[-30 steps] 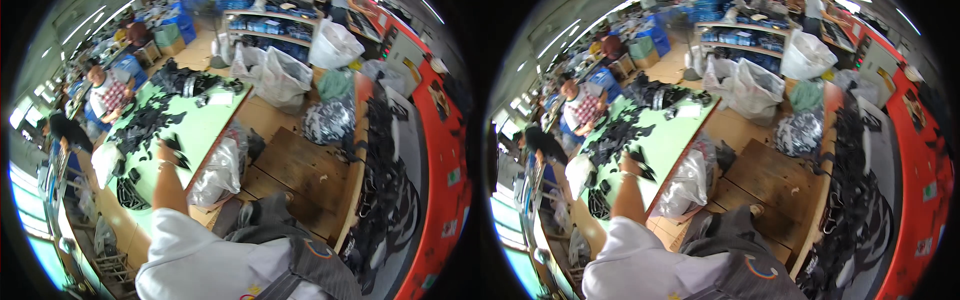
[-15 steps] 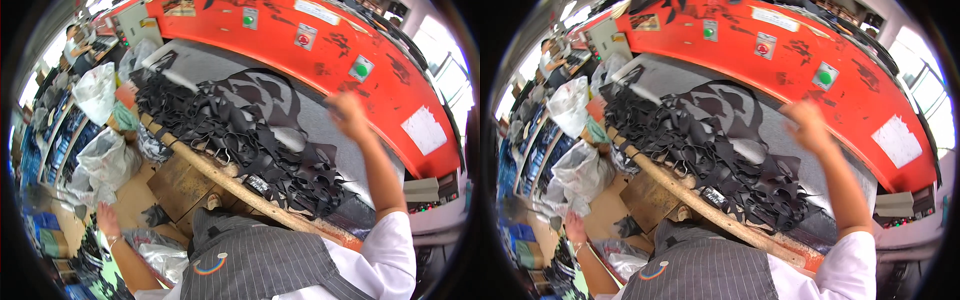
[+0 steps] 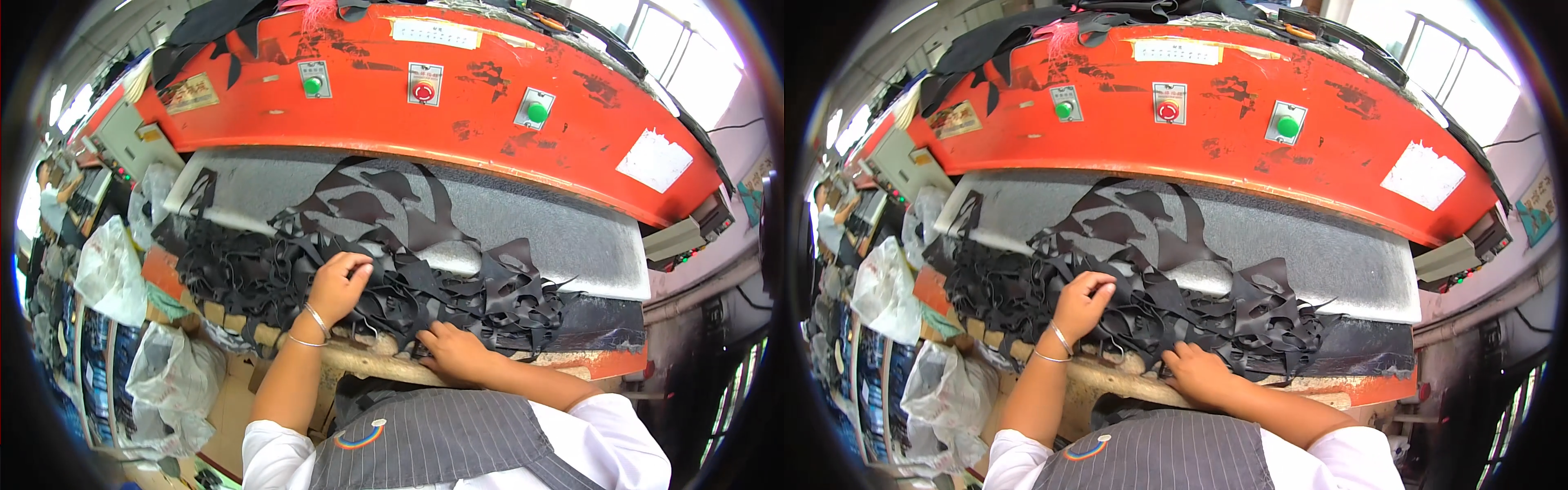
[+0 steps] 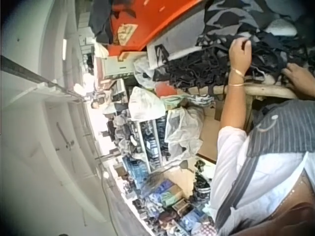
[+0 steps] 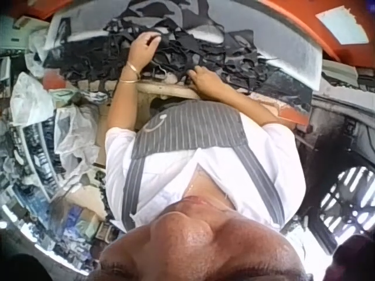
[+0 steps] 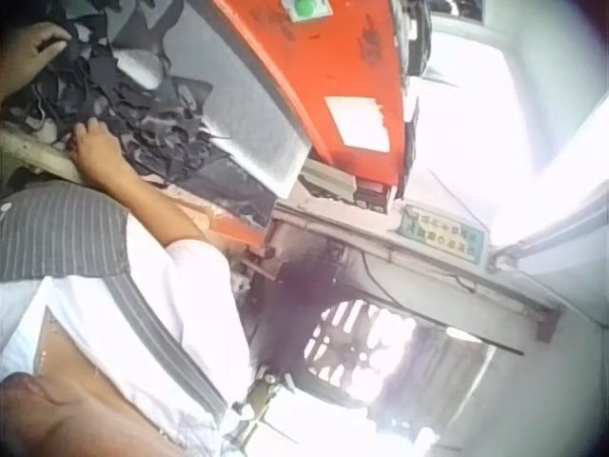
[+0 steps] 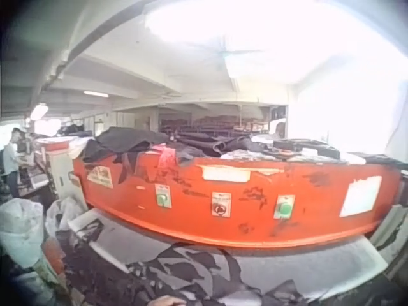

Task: Using a hydraulic press and metal dies to cut shoe components from a leather sheet.

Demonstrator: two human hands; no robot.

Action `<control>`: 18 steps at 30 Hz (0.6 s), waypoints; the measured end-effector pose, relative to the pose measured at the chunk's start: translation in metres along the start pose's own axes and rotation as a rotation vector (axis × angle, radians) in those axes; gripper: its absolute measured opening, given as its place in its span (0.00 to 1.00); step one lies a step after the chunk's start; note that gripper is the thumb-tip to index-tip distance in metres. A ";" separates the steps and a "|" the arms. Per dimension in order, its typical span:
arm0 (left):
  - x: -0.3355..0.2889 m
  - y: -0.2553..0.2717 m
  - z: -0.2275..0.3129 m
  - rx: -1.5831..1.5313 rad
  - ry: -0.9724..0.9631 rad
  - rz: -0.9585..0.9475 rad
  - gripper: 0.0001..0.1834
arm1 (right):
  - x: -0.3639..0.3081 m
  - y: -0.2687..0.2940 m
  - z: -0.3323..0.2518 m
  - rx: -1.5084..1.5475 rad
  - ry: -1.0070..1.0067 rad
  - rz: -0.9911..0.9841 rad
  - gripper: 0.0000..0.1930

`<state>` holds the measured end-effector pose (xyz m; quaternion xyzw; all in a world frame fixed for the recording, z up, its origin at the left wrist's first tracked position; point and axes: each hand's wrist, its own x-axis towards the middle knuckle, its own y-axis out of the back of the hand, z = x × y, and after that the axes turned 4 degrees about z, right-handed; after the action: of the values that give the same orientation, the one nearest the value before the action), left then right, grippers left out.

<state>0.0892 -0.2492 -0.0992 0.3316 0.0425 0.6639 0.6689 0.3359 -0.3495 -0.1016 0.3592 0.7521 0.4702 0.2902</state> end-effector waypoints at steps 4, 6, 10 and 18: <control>0.046 0.016 -0.040 0.110 -0.187 -0.084 0.10 | 0.005 0.010 0.011 0.213 -0.155 0.060 0.19; 0.071 0.030 -0.071 0.200 -0.224 -0.098 0.11 | 0.022 0.021 0.012 0.630 -0.387 0.104 0.16; 0.107 0.035 -0.131 0.302 -0.281 -0.087 0.15 | 0.107 0.056 0.020 1.356 -0.646 0.365 0.14; 0.104 0.032 -0.180 0.278 -0.283 -0.022 0.15 | 0.309 0.047 0.017 0.707 -0.398 0.444 0.22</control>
<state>-0.0160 -0.0875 -0.1829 0.5100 0.0430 0.5913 0.6232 0.1847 -0.0757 -0.0957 0.6718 0.7007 0.1577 0.1810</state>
